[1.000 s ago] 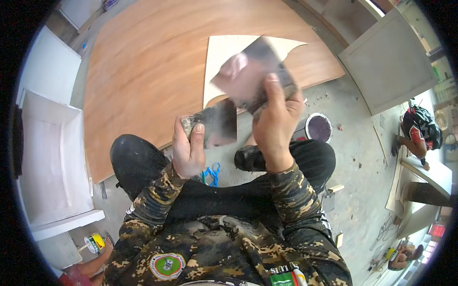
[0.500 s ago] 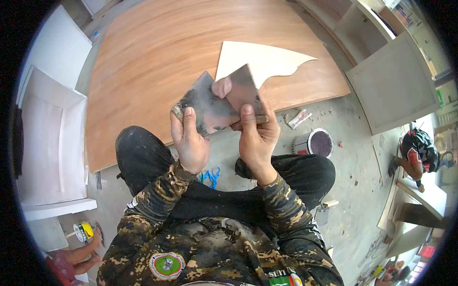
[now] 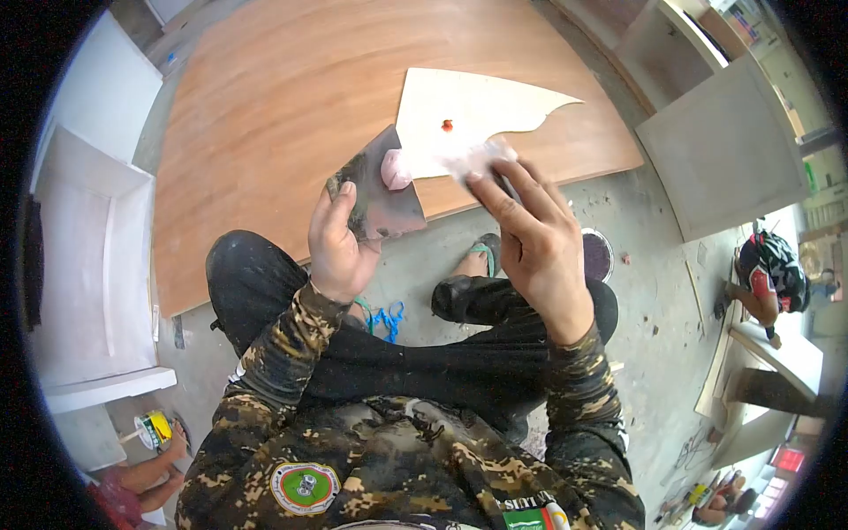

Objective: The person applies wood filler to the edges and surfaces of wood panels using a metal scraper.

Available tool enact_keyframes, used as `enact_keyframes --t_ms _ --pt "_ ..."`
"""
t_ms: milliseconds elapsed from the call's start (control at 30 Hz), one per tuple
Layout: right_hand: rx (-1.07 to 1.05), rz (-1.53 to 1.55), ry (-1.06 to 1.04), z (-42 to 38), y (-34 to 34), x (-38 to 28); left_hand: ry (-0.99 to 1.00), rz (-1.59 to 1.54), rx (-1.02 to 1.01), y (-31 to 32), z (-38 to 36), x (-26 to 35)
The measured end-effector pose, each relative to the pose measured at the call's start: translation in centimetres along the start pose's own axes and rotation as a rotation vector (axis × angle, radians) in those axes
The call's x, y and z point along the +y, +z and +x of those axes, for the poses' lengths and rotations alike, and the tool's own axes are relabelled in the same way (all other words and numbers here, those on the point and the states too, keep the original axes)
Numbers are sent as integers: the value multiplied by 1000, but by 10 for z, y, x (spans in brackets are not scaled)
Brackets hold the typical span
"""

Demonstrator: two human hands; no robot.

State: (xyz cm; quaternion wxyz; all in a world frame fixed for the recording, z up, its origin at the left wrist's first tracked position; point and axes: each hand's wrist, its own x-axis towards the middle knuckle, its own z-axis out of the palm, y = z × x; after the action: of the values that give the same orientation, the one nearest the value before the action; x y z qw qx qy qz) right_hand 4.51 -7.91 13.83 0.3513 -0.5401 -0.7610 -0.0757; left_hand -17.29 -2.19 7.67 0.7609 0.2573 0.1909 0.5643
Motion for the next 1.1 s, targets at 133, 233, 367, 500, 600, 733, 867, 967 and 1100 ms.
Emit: enact_keyframes --t_ms 133,233,367,500,600,733,867,967,1100 --pt "-7 -79 -236 20 -10 -12 41 66 -18 9 0 -3" --pt "-288 -168 -273 22 -9 -17 202 428 23 0 2 -8" --pt "-182 -146 -275 30 -8 -21 254 463 26 1 0 -11" --pt "-167 -7 -235 28 -7 -22 168 393 -20 13 -1 0" --pt "-48 301 -142 13 23 -19 -31 58 -61 14 0 3" --pt "-11 264 -86 -16 49 -11 29 70 -19 7 -1 -4" --pt "-143 177 78 -33 45 3 49 29 -5 6 3 1" --pt "31 545 454 -39 42 -2 200 189 36 -11 11 -2" --pt "389 1076 764 -42 45 -21 429 478 191 -6 6 -7"
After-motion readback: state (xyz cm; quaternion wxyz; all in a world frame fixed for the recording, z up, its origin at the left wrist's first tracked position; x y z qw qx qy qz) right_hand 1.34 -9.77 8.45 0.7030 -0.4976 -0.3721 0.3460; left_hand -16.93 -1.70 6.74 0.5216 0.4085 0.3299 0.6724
